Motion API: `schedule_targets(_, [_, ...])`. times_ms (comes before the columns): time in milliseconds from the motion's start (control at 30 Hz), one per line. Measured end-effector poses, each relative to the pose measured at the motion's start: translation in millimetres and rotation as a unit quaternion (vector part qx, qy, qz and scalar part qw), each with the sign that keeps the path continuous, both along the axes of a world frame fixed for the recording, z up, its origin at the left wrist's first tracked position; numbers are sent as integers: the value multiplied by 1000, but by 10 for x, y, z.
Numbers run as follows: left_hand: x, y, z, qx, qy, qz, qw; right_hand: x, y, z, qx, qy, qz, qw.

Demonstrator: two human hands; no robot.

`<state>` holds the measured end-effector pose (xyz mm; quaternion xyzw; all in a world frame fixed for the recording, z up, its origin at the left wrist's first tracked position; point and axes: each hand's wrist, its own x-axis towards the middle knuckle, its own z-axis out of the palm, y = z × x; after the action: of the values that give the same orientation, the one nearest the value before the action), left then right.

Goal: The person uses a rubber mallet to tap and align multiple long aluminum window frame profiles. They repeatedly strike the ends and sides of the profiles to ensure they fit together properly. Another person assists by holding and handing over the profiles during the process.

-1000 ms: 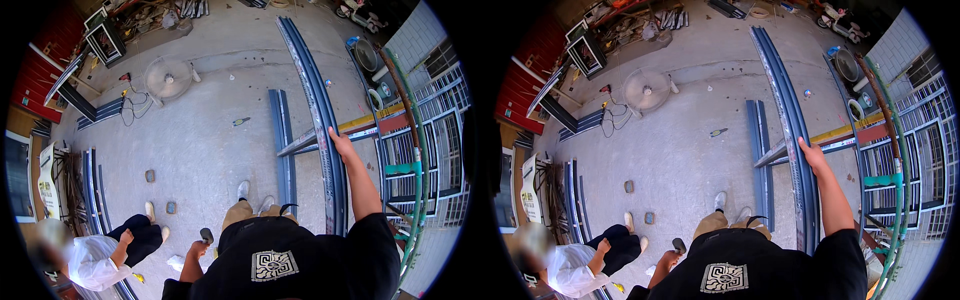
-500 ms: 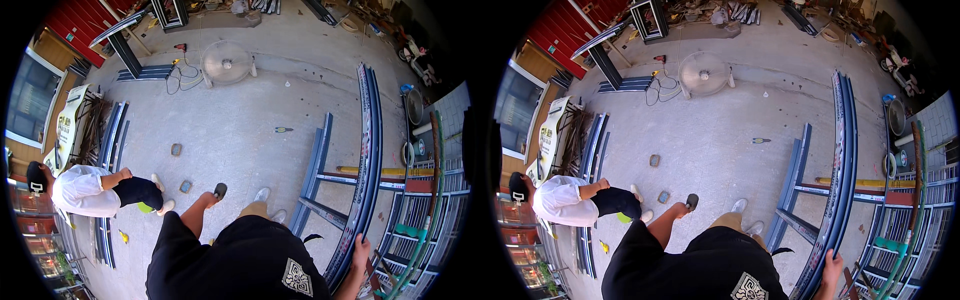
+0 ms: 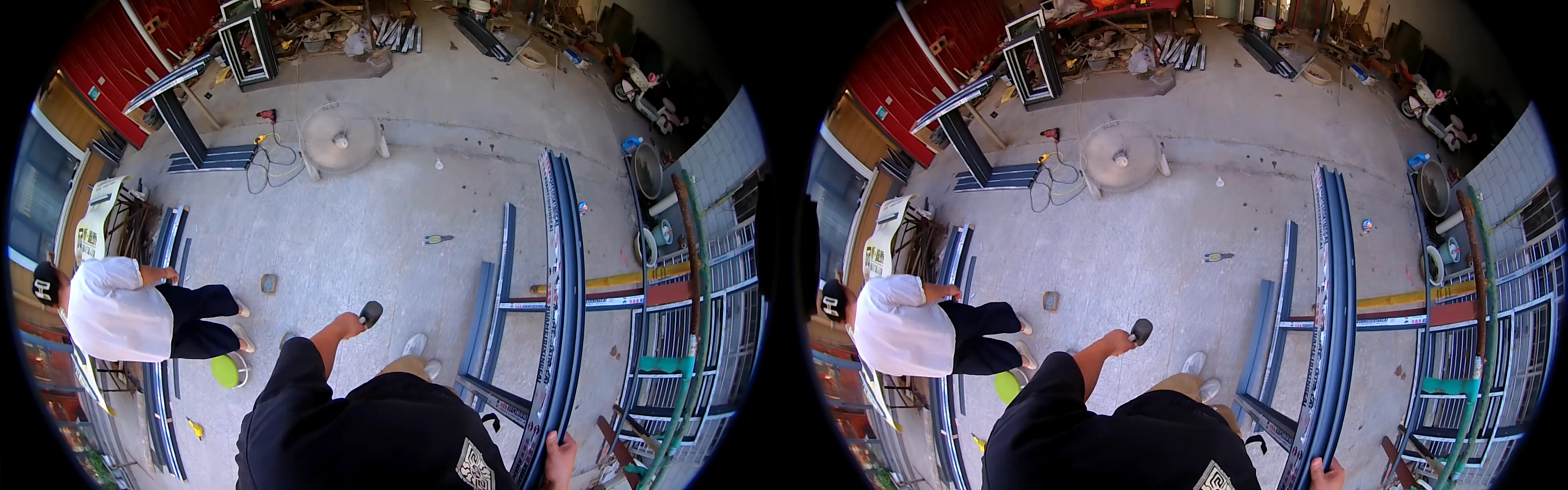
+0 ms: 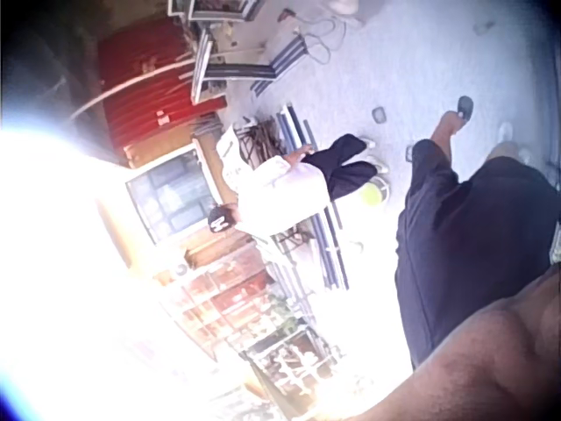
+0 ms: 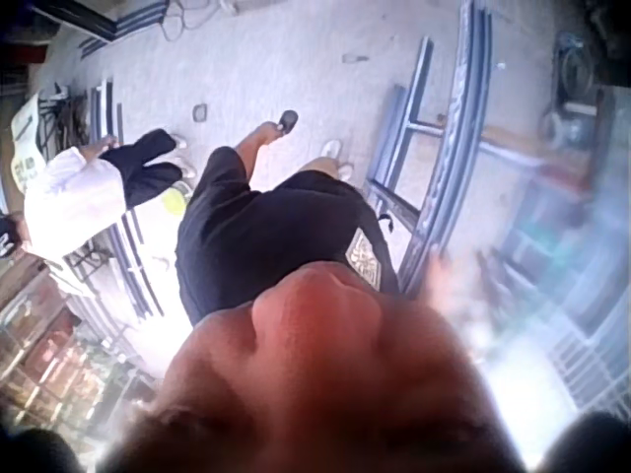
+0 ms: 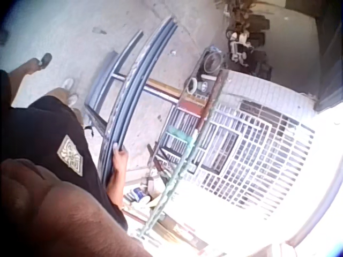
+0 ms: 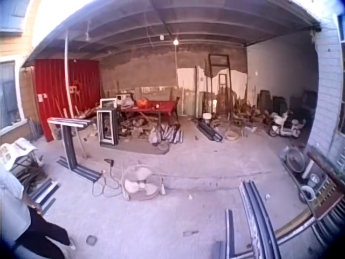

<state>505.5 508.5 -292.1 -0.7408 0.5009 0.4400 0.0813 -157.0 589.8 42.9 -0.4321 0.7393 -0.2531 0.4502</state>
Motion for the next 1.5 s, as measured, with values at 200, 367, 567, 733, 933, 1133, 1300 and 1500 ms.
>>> schedule_targets(200, [-219,493,-31,106,0,56,993,385,-21,775,230,185,15,956])
schedule_targets(367, [133,1071,-701,207,44,-92,973,402,-294,530,62,-20,-23,998])
schedule_targets(567, [194,653,-37,177,163,-25,970,517,-472,445,59,27,48,997])
schedule_targets(733, [12,-8,78,218,108,-67,968,685,-246,271,33,126,42,991])
schedule_targets(933, [-77,-1021,57,239,62,-173,953,891,160,400,44,117,-7,992])
schedule_targets(1133, [-186,-2084,135,249,7,-282,926,1306,579,792,42,101,-83,991])
schedule_targets(1300, [-585,-2618,188,245,-32,-361,899,1625,1170,1063,51,141,-159,976])
schedule_targets(1500, [-1411,-2687,283,229,-61,-443,865,1730,2022,1168,29,147,-220,964])
